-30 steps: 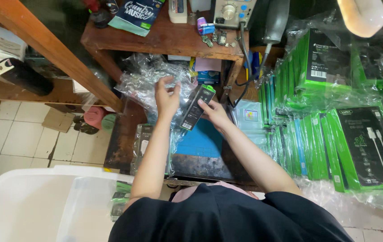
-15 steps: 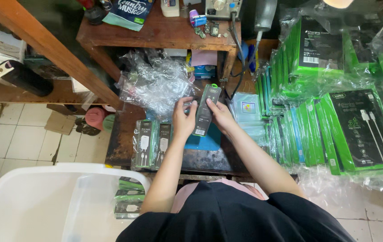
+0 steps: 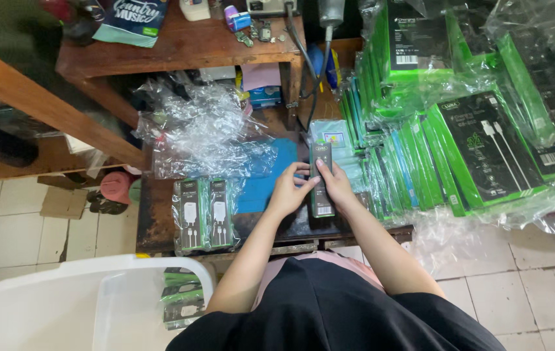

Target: The person packages boxed chargers by repeatedly inserting individual boxes into clear plastic sleeves by hand and placing them on the table.

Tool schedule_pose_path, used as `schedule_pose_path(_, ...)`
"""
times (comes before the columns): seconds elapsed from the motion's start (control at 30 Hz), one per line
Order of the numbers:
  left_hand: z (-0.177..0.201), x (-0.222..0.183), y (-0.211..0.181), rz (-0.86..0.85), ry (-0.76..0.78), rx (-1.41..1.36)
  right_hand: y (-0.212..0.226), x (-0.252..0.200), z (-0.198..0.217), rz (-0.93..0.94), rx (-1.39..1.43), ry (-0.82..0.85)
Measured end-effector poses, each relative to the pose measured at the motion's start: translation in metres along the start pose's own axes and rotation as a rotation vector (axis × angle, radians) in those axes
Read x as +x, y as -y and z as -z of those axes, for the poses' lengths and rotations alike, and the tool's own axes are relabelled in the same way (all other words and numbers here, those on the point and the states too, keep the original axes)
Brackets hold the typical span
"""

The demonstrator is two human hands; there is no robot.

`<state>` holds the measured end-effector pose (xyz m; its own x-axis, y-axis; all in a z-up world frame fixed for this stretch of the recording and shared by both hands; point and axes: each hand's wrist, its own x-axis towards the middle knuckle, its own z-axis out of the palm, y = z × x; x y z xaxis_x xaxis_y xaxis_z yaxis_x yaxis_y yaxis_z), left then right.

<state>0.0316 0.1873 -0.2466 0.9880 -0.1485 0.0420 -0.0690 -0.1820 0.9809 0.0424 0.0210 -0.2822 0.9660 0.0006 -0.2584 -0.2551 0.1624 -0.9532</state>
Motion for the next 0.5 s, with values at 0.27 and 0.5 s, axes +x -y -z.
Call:
schedule_pose_path(0.27, -0.048, 0.019, 0.016, -0.007, 0.137, 0.15, -0.016, -0.036, 0.047, 0.164, -0.189, -0.281)
schedule_pose_path(0.5, -0.083, 0.043, 0.008, -0.35, 0.068, 0.711, 0.004, -0.064, 0.062, 0.078, -0.159, -0.366)
